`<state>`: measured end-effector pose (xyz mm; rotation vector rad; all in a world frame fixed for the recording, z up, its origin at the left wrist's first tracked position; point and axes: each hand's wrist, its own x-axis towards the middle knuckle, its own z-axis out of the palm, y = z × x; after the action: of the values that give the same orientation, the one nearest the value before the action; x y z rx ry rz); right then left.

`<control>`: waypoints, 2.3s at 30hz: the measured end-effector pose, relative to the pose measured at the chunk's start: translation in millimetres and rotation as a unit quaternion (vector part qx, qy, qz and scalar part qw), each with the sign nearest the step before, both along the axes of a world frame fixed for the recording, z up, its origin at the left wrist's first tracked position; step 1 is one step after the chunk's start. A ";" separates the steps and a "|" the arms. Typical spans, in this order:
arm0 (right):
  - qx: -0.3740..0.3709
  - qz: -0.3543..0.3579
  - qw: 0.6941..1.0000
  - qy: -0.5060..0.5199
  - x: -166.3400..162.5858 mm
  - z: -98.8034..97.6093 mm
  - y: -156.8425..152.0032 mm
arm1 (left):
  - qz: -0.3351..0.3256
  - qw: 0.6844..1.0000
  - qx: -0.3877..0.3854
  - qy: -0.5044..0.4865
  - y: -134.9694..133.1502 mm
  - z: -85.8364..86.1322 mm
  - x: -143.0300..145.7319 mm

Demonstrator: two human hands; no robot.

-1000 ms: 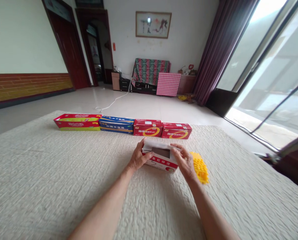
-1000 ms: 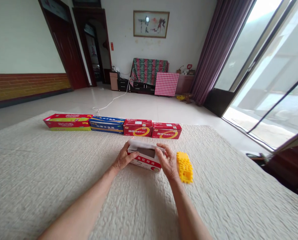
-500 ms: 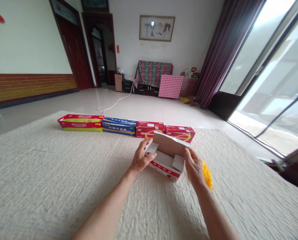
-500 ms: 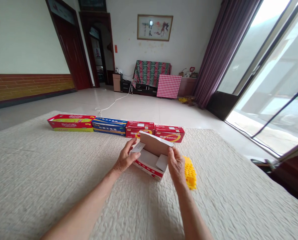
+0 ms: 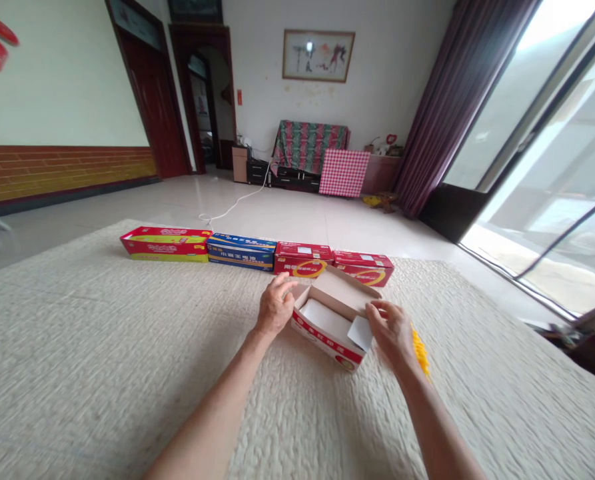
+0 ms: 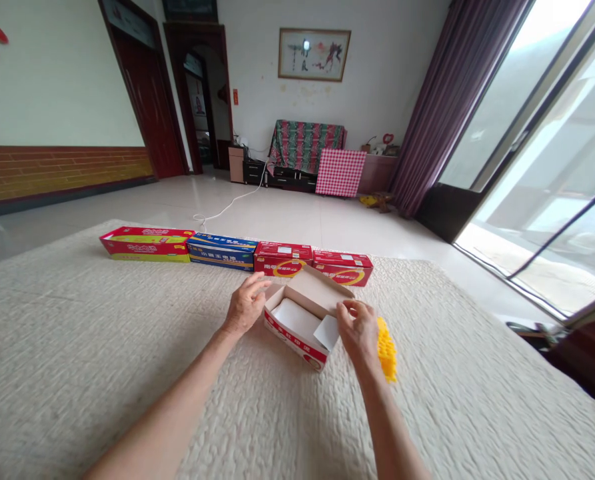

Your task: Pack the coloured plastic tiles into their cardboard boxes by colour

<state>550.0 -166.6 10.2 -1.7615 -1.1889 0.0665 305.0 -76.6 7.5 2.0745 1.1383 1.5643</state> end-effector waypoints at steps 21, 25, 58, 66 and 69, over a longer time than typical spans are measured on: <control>-0.088 0.187 0.968 -0.145 -37.5 47.7 -23.7 | -0.045 0.982 0.018 0.181 -16.3 25.6 -1.1; -0.076 0.220 0.969 -0.080 -33.9 52.4 -24.9 | -0.063 0.976 0.006 0.206 -15.2 25.6 -2.9; 0.038 0.027 0.991 -0.128 -16.0 12.9 -2.4 | -0.093 0.956 0.160 0.227 -4.8 31.0 22.1; 0.069 0.043 0.991 -0.109 -12.0 -5.8 2.0 | -0.161 0.959 0.194 0.131 16.4 9.4 22.1; 0.068 0.052 0.991 -0.101 -12.1 -4.4 3.2 | -0.174 0.952 0.216 0.127 18.0 9.2 21.4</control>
<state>537.9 -163.3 5.8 -1.6156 -1.3971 -0.1321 326.3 -58.6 16.6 2.6454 0.4722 1.4964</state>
